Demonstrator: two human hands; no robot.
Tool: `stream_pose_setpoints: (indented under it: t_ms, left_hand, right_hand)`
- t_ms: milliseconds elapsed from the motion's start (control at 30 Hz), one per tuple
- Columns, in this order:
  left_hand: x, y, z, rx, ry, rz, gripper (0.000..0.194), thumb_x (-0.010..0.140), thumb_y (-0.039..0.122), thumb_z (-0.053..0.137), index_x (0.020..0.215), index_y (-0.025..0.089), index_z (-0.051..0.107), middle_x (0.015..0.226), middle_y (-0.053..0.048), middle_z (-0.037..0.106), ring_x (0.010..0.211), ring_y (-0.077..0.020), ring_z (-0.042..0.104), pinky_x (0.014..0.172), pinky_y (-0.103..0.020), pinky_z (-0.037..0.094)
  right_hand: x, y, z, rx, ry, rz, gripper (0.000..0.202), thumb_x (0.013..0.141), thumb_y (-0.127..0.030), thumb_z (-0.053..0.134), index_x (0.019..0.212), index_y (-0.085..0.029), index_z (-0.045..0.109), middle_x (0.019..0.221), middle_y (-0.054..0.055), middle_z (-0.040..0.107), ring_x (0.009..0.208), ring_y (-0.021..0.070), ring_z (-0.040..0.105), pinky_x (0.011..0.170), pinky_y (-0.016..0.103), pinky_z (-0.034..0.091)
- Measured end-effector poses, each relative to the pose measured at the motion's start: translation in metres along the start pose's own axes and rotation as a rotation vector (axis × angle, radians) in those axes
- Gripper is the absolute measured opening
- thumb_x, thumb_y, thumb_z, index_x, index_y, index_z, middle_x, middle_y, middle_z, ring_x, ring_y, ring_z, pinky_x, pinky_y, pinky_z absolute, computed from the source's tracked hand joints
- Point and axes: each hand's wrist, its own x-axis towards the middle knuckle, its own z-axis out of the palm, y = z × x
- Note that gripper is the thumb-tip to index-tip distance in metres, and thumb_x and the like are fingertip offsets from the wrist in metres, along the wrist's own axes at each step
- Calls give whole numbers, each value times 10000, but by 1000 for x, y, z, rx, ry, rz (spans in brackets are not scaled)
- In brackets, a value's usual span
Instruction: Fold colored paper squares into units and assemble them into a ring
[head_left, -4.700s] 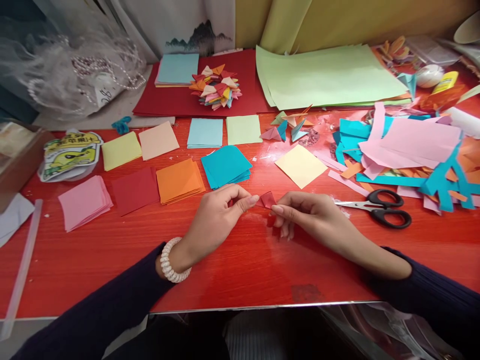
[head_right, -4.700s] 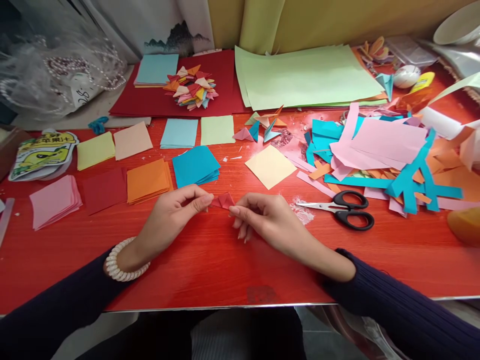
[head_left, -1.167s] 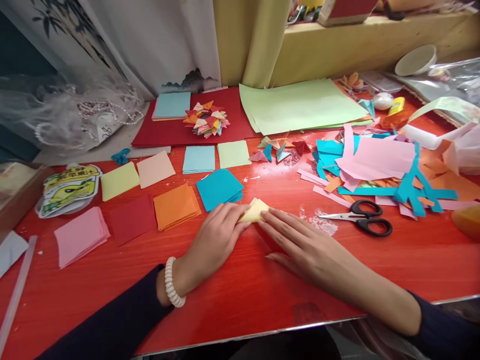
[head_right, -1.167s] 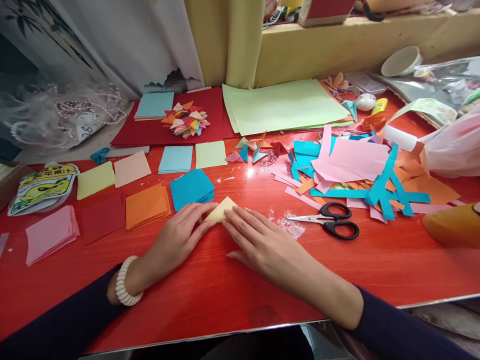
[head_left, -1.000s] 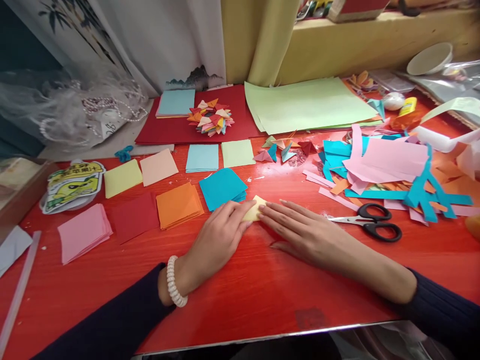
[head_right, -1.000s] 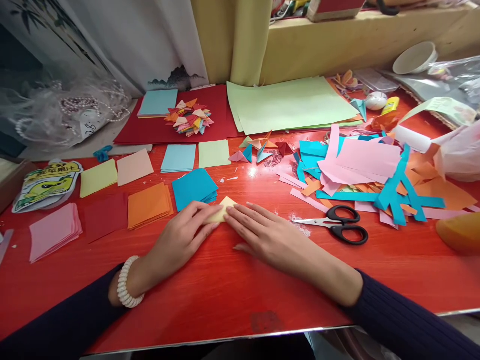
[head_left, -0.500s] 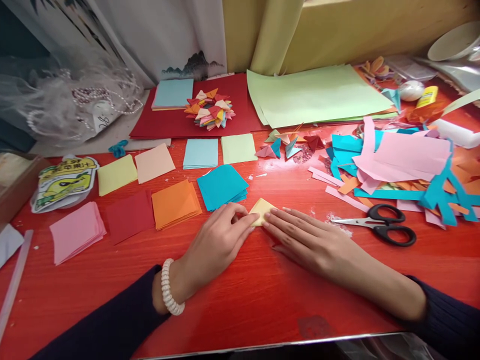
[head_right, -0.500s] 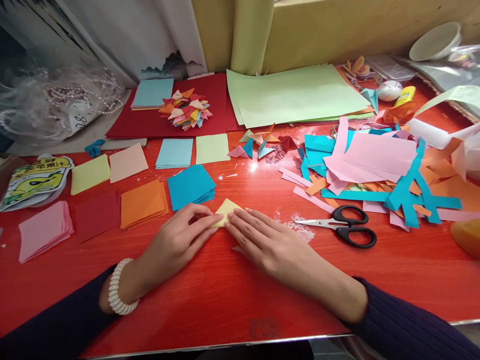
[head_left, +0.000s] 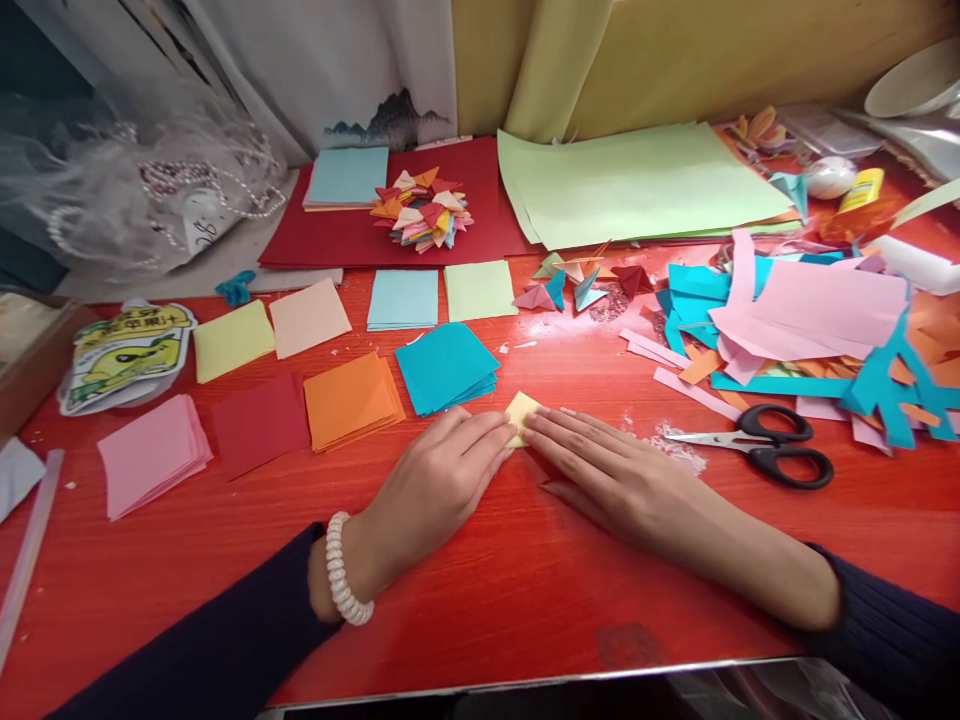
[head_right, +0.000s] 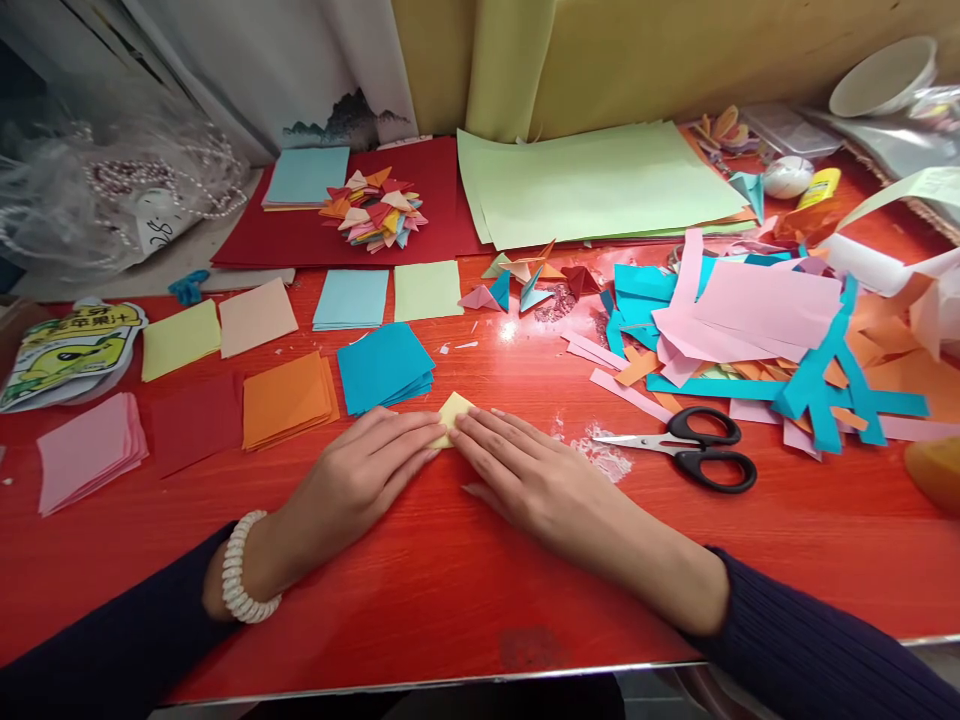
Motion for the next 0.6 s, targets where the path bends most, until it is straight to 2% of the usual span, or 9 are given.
stream_pose_setpoints:
  t_ms: [300,600]
  left_hand:
    - [0,0,-1,-16,-23,6,266,930,152,363,1143,113,518,1114,-91,582,969,-188,516,867,-371,474]
    - [0,0,-1,-4,-50,3,280,925,132,365,1167,99,502,1140,-92,566,965,-190,485,873,-368,464]
  right_hand:
    - [0,-1,0,18,-5,14,445,886,-234,464,1295,-66,419,1309,151,469,1261,228,374,1035,406,382]
    - [-2,-1,3,-31,-34,6,438,900,-229,439,1291,-35,414,1325,165,443,1269,241,357,1042,420,370]
